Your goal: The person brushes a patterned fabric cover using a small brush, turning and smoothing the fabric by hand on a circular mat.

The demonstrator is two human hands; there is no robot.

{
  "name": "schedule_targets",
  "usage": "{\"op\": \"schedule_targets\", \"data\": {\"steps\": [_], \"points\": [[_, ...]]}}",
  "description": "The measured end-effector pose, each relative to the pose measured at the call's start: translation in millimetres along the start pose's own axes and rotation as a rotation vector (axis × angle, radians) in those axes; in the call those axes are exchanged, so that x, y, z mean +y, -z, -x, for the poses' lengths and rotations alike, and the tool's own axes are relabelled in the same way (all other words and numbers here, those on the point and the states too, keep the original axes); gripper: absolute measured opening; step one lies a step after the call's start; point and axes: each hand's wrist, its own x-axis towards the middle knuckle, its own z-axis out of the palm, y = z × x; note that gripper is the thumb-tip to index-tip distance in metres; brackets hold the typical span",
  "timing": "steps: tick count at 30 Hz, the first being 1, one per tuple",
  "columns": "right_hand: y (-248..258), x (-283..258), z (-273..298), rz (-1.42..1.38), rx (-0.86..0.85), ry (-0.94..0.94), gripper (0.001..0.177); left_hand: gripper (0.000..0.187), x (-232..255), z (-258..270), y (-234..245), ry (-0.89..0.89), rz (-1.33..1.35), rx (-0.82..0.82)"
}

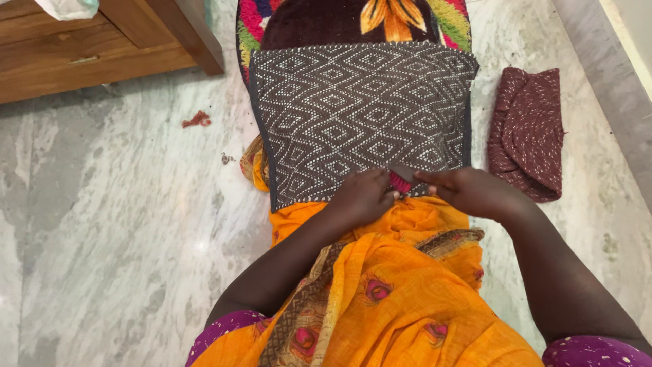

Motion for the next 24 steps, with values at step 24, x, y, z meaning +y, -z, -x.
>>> {"op": "schedule_targets", "data": {"steps": [24], "points": [[60, 51, -201, 0.058, 0.658, 0.037, 0.040, 0.071, -71, -215, 60, 0.115, -0.011, 0.428]]}}
